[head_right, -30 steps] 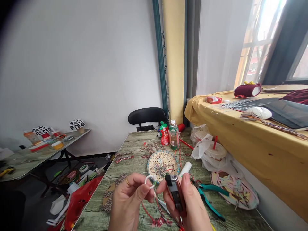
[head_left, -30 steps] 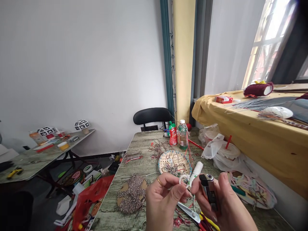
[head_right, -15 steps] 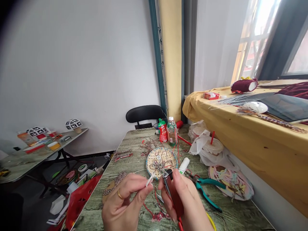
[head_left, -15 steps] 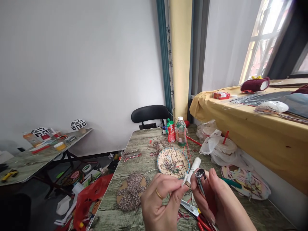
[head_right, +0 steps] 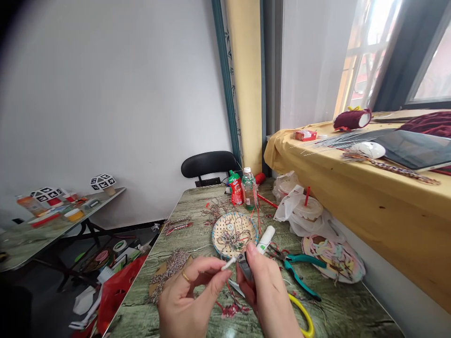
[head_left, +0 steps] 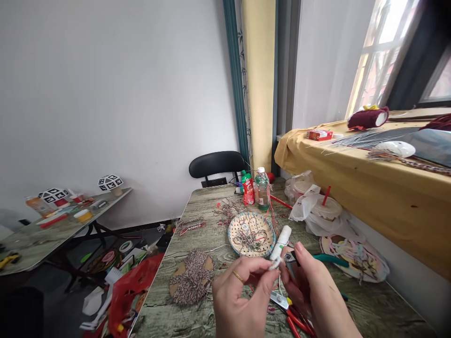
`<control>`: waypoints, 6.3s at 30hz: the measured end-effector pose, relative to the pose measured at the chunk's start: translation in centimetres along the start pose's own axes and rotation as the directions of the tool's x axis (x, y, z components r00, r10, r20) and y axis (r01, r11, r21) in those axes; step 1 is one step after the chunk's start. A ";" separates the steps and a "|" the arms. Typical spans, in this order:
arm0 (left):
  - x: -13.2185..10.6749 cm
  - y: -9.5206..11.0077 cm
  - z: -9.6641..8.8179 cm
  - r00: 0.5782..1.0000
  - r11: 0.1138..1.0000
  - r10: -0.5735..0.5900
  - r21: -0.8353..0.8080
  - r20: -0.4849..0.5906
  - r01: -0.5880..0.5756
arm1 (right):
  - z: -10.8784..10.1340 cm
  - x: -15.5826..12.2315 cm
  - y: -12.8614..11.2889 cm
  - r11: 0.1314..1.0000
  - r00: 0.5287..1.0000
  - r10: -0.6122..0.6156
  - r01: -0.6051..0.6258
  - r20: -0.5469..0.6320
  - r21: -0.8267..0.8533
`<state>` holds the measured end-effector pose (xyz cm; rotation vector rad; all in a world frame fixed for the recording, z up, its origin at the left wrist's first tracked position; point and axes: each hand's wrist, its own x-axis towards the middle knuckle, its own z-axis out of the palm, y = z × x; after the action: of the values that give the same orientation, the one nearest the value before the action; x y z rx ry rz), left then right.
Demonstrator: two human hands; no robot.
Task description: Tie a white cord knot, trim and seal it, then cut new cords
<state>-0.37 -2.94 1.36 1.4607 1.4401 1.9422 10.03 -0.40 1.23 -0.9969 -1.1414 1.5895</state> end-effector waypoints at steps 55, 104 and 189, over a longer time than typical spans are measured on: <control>-0.1 -2.2 -0.2 0.967 0.970 0.236 -0.081 0.095 -0.228 | -4.3 0.0 5.1 0.720 0.859 -0.501 0.483 0.109 -0.498; 0.1 0.1 0.4 0.830 0.730 -0.483 -0.396 0.277 0.557 | -1.9 1.2 -0.5 0.980 0.981 -0.193 0.193 -0.009 0.047; 0.7 -0.5 -0.6 0.853 0.859 -0.278 -0.282 0.442 0.426 | -1.2 0.6 -0.3 0.918 0.917 -0.393 0.396 0.067 -0.024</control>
<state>-1.29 -2.49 1.38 1.2053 1.0081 1.4836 11.07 0.47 1.15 -0.6882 -1.3244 1.2826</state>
